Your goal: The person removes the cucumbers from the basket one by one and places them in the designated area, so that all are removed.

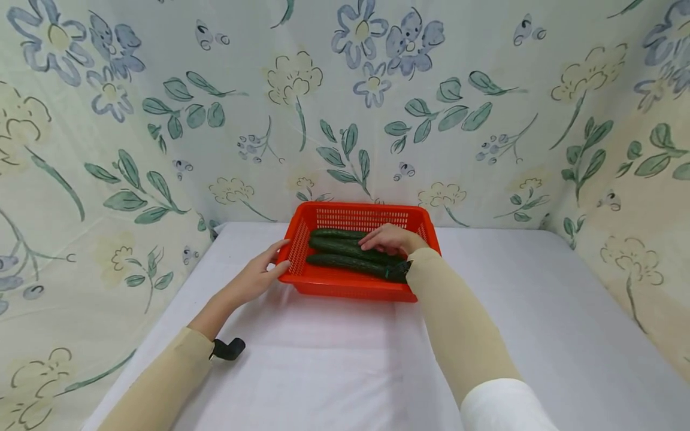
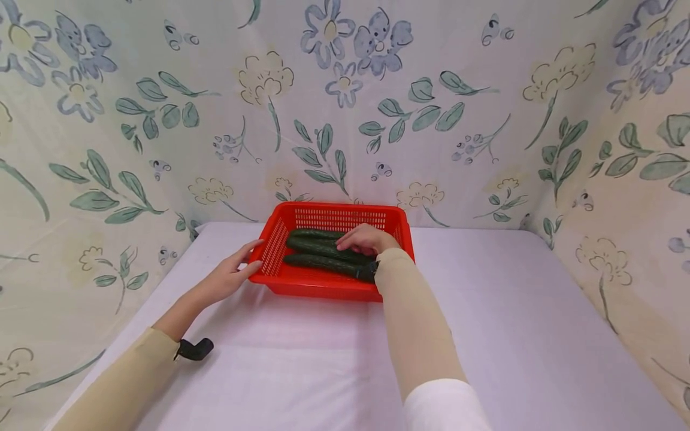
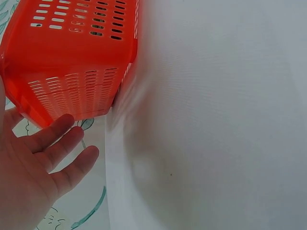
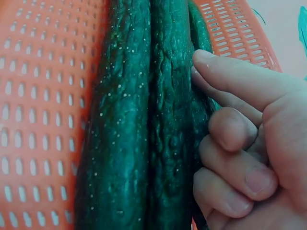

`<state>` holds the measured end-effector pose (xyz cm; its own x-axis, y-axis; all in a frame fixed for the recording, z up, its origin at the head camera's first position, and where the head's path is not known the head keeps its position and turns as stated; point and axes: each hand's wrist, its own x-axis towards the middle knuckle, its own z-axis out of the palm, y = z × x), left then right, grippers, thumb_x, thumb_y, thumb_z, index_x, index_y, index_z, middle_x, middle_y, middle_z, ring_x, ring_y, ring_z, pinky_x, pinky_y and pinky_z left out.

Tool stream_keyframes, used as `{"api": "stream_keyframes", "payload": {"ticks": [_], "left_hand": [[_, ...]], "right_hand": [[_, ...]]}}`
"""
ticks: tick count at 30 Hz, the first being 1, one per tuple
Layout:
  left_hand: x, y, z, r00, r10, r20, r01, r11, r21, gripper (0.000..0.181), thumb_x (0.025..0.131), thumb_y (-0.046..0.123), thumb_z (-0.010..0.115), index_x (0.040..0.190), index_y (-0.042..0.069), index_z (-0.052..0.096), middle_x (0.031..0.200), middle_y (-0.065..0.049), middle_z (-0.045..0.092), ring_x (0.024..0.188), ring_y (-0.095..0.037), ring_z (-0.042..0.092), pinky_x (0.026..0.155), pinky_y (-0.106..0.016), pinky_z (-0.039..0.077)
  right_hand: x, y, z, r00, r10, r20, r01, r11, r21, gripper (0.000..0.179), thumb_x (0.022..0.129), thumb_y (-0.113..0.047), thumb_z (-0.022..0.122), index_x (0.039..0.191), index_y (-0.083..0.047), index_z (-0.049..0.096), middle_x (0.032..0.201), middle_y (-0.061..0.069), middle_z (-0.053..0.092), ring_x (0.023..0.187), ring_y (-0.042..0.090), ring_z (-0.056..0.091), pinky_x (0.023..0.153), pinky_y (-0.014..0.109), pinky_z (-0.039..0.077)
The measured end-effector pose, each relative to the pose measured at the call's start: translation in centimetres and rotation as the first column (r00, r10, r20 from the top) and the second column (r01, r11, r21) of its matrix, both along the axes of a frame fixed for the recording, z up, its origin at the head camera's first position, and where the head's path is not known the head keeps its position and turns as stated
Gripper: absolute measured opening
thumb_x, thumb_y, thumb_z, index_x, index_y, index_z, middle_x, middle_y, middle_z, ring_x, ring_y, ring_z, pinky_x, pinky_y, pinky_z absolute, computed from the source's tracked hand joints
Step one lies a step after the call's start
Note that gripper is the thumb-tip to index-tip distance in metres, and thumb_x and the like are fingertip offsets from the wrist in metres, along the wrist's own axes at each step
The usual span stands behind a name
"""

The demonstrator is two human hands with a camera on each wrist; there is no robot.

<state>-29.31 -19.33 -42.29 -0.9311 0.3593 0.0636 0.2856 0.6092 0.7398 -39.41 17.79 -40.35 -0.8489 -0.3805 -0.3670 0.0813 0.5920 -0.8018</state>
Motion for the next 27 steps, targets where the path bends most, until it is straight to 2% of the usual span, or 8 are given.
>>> {"api": "stream_keyframes", "payload": {"ticks": [6,12,16,18,23,25,27], "left_hand": [[0.0,0.1,0.0,1.000,-0.011,-0.006,0.011,1.000,-0.003,0.064,0.103,0.041,0.054,0.159,0.034,0.024,0.138,-0.011,0.055,0.121,-0.029,0.053,0.093,-0.047,0.053],[0.0,0.1,0.1,1.000,-0.013,-0.012,0.013,1.000,-0.007,0.063,0.103,0.041,0.053,0.159,0.033,0.024,0.136,-0.012,0.055,0.120,-0.029,0.053,0.092,-0.046,0.053],[0.1,0.1,0.2,1.000,-0.007,-0.013,0.007,1.000,-0.012,0.064,0.103,0.043,0.053,0.159,0.034,0.023,0.136,-0.012,0.055,0.120,-0.029,0.053,0.093,-0.047,0.052],[0.1,0.1,0.2,1.000,-0.006,-0.011,0.006,1.000,-0.013,0.065,0.103,0.045,0.053,0.159,0.034,0.023,0.136,-0.012,0.055,0.120,-0.029,0.053,0.094,-0.048,0.052],[0.2,0.0,0.2,1.000,-0.014,-0.004,0.014,1.000,-0.012,0.066,0.102,0.048,0.052,0.159,0.034,0.023,0.135,-0.012,0.056,0.119,-0.029,0.054,0.094,-0.048,0.052],[0.1,0.0,0.1,1.000,-0.016,-0.003,0.016,1.000,-0.012,0.066,0.102,0.048,0.052,0.159,0.034,0.023,0.134,-0.012,0.056,0.118,-0.029,0.054,0.094,-0.047,0.052],[0.1,0.1,0.0,1.000,-0.012,-0.006,0.012,1.000,-0.013,0.065,0.102,0.047,0.053,0.159,0.035,0.024,0.133,-0.011,0.056,0.118,-0.028,0.054,0.093,-0.047,0.052]], "right_hand": [[0.3,-0.2,0.0,0.999,-0.026,-0.022,0.027,0.999,0.021,0.028,0.091,-0.029,0.072,0.116,-0.016,0.078,0.050,-0.003,0.043,0.042,0.014,0.032,0.045,0.026,0.030],[0.1,-0.5,-0.3,0.997,-0.041,-0.067,0.044,0.998,0.048,0.030,0.089,-0.033,0.074,0.115,-0.016,0.078,0.051,-0.003,0.047,0.043,0.014,0.034,0.047,0.026,0.031],[0.2,-0.9,-0.5,0.994,-0.032,-0.109,0.039,0.997,0.065,0.030,0.088,-0.033,0.076,0.113,-0.016,0.079,0.061,-0.004,0.061,0.053,0.014,0.039,0.055,0.026,0.035],[0.2,-1.0,-0.6,0.993,-0.023,-0.114,0.032,0.997,0.074,0.030,0.087,-0.033,0.077,0.112,-0.016,0.079,0.064,-0.004,0.063,0.056,0.014,0.040,0.057,0.027,0.034],[0.3,-1.1,-0.7,0.995,-0.009,-0.103,0.018,0.996,0.086,0.030,0.088,-0.031,0.077,0.113,-0.015,0.079,0.060,0.000,0.060,0.054,0.016,0.035,0.055,0.028,0.031],[0.4,-1.1,-0.6,0.995,-0.004,-0.104,0.014,0.996,0.090,0.029,0.088,-0.030,0.077,0.112,-0.015,0.079,0.066,0.001,0.065,0.059,0.014,0.041,0.059,0.027,0.035],[0.5,-1.0,-0.5,0.995,0.004,-0.103,0.006,0.995,0.102,0.028,0.088,-0.030,0.077,0.112,-0.016,0.079,0.079,0.000,0.073,0.072,0.013,0.052,0.070,0.027,0.043]]}}
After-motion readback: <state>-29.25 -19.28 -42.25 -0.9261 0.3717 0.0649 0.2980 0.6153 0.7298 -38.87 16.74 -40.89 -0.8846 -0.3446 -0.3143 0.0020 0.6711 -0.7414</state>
